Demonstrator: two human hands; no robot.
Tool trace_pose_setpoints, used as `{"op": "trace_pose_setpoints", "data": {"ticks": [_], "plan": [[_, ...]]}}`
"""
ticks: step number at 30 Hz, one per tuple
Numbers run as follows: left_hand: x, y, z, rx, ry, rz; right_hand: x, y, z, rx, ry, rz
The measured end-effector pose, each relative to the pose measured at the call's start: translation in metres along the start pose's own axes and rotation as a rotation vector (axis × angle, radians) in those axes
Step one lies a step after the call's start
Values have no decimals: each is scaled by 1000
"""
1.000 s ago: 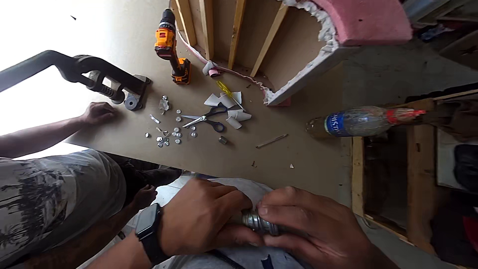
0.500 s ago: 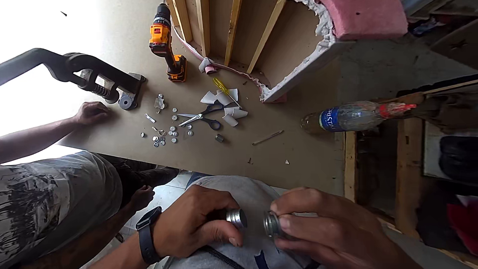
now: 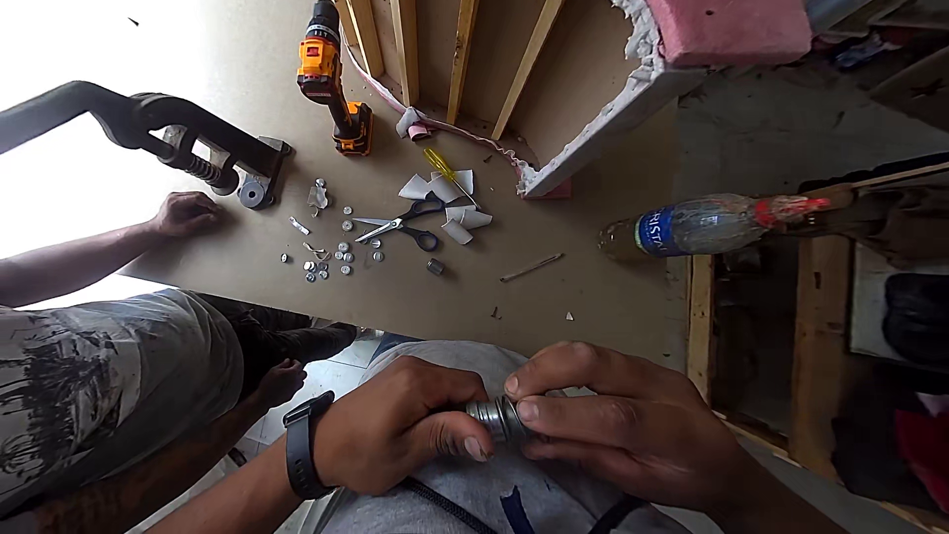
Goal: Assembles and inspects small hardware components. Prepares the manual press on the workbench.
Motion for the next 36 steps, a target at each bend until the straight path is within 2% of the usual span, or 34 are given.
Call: {"op": "trace_pose_setpoints", "data": {"ticks": [6, 9, 14, 19, 24, 27, 30, 33, 36], "plan": [[-3, 2, -1, -33, -7, -85, 2, 5, 3, 0, 2, 5], [-7, 0, -2, -103, -17, -208, 2, 3, 7, -31, 30, 29], [-11, -1, -3, -255, -25, -260, 2, 3, 12, -107, 57, 84], [-18, -2, -4, -374, 60, -438, 0, 2, 14, -166, 113, 88], [-23, -2, -7, -414, 143, -516, -1, 1, 16, -216, 167, 86], [-24, -1, -9, -437, 169, -562, -2, 3, 18, -244, 248, 38], [-26, 0, -10, -461, 200, -606, -2, 3, 18, -207, 345, 98], [-26, 2, -13, -447, 212, -563, -5, 2, 16, -132, 353, 164], [-19, 1, -16, -406, 154, -325, -6, 2, 18, -114, 366, 139]]}}
Point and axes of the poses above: each hand's wrist, its own z-axis away from the middle knuckle, its own y-axis out of the palm, x = y × z, the point moved 3 cm from there along -z, towards the middle knuckle, and after that the axes turned 7 degrees about -y, right-handed, at the moved point
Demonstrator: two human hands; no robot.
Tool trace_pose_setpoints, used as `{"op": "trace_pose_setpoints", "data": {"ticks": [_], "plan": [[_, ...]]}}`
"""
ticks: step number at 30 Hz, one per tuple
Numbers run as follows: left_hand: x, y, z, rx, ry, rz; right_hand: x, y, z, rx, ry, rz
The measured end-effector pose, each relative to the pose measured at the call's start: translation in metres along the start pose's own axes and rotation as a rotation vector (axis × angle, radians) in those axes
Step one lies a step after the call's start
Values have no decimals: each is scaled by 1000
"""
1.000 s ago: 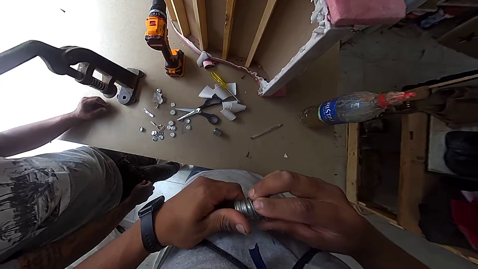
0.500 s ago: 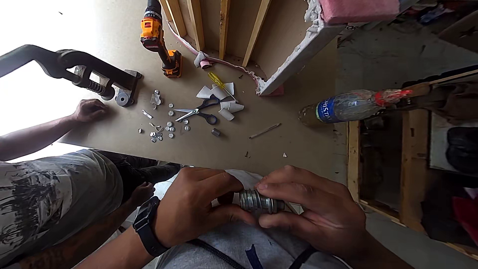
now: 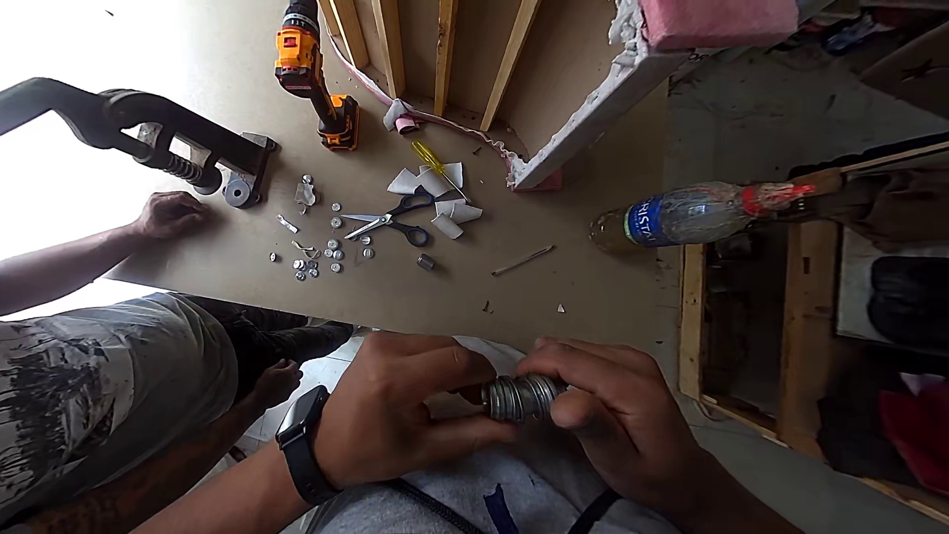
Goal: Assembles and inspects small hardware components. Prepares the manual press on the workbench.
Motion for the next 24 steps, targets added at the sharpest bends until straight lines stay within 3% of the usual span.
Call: {"op": "trace_pose_setpoints", "data": {"ticks": [4, 10, 24], "plan": [[12, 0, 0, 19, -151, 340, 2, -3, 2, -6, 26, -173], [17, -3, -1, 131, -355, 497, 0, -6, 3, -61, 49, -114], [11, 0, 6, 56, -371, 613, -5, 9, 2, -75, 289, -422]]}}
Point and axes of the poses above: each hand's wrist, its own z-axis away from the middle knuckle, its own y-axis out of the palm, x = y × z, the point moved 3 cm from there along -z, towards the middle knuckle, and after that the axes turned 7 degrees about -y, right-handed, at the moved point
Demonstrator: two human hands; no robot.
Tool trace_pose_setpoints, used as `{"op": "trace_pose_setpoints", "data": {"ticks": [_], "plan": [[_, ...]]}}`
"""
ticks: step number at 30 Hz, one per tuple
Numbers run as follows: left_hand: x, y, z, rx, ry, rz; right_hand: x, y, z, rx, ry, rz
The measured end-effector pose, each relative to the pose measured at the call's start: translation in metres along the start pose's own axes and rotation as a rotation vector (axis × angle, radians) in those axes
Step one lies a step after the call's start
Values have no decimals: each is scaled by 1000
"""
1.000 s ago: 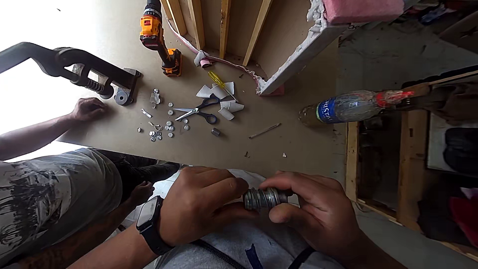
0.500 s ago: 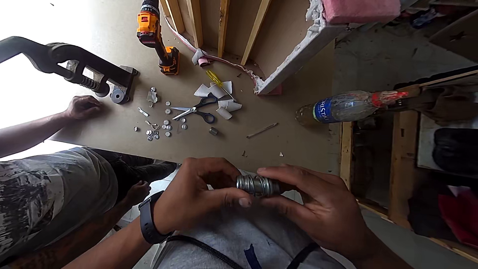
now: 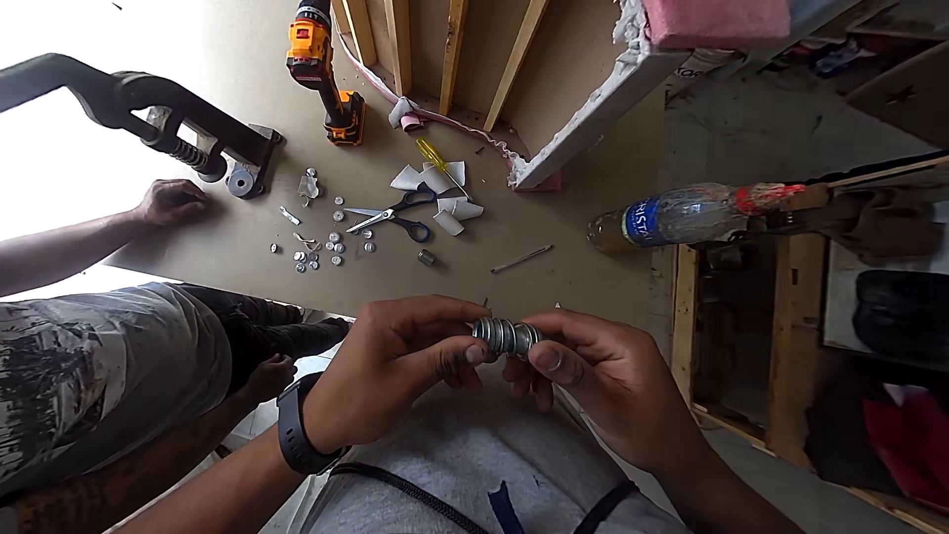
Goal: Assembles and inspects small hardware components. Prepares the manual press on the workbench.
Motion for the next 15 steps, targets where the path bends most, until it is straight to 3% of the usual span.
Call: {"op": "trace_pose_setpoints", "data": {"ticks": [11, 15], "plan": [[4, 5, 4, -12, 10, 17, -1, 2, 6, 31, 14, 124], [11, 9, 8, -7, -10, 59, 1, 3, 10, 39, -18, 297]]}}
Point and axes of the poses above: each hand's wrist, its own z-axis away from the middle knuckle, its own y-axis out of the palm, x = y × z, the point moved 3 cm from there along -z, towards the middle knuckle, and after that the axes turned 7 degrees about -y, right-handed, at the moved point
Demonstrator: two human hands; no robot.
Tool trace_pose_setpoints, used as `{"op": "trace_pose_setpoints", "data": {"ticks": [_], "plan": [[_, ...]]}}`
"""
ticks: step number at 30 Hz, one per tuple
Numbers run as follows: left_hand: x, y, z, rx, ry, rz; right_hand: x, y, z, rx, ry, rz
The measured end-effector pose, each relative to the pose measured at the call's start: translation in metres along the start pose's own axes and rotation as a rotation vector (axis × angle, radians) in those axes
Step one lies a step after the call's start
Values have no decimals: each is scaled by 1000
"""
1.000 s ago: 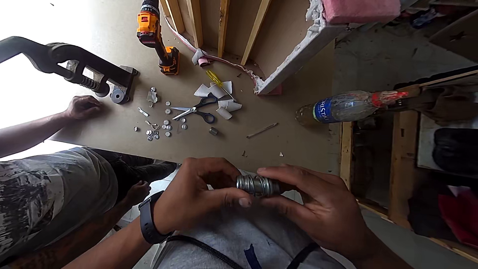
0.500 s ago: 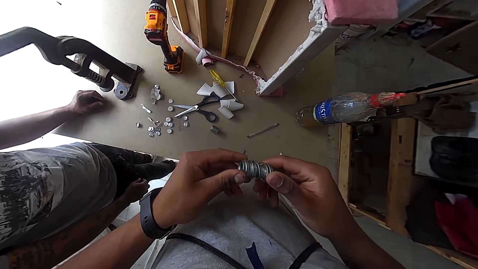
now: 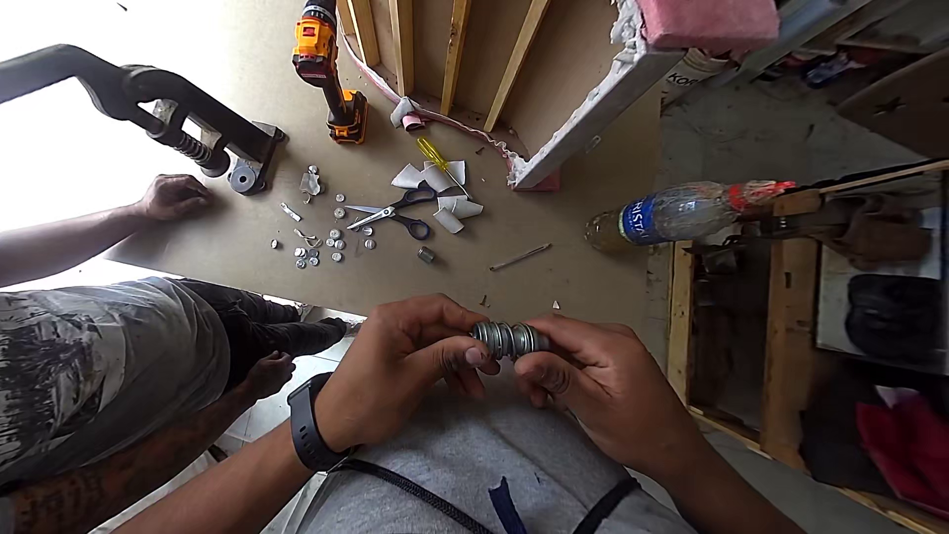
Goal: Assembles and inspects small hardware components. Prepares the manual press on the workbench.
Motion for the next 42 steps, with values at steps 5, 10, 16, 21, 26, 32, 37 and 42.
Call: {"op": "trace_pose_setpoints", "data": {"ticks": [5, 10, 16, 21, 26, 32, 37, 42], "plan": [[6, 2, 5, 9, 4, 9, 3, 3, 7, 9, -7, 176], [10, -1, 5, 49, -17, 63, 4, 5, 8, 28, -10, 215], [9, -14, -8, 170, -20, -4, 0, 2, -1, 97, 32, 64], [-2, -29, -25, 369, 116, -356, -2, 4, -8, 272, 90, -85], [3, -23, -21, 401, 320, -633, 0, 2, -9, 419, 116, -59], [11, -16, -9, 245, 309, -773, -3, 4, -6, 388, 232, -96], [10, -10, 1, 216, 301, -823, -4, 6, -8, 495, 153, -54], [11, -3, 0, 121, 290, -836, -1, 8, -8, 495, 163, 26]]}}
Point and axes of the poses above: each hand's wrist, its own z-axis away from the middle knuckle, its own y-axis out of the palm, x = y × z, the point moved 3 cm from there along -z, towards the middle knuckle, and after that the axes turned 7 degrees about -y, right-handed, at the moved point
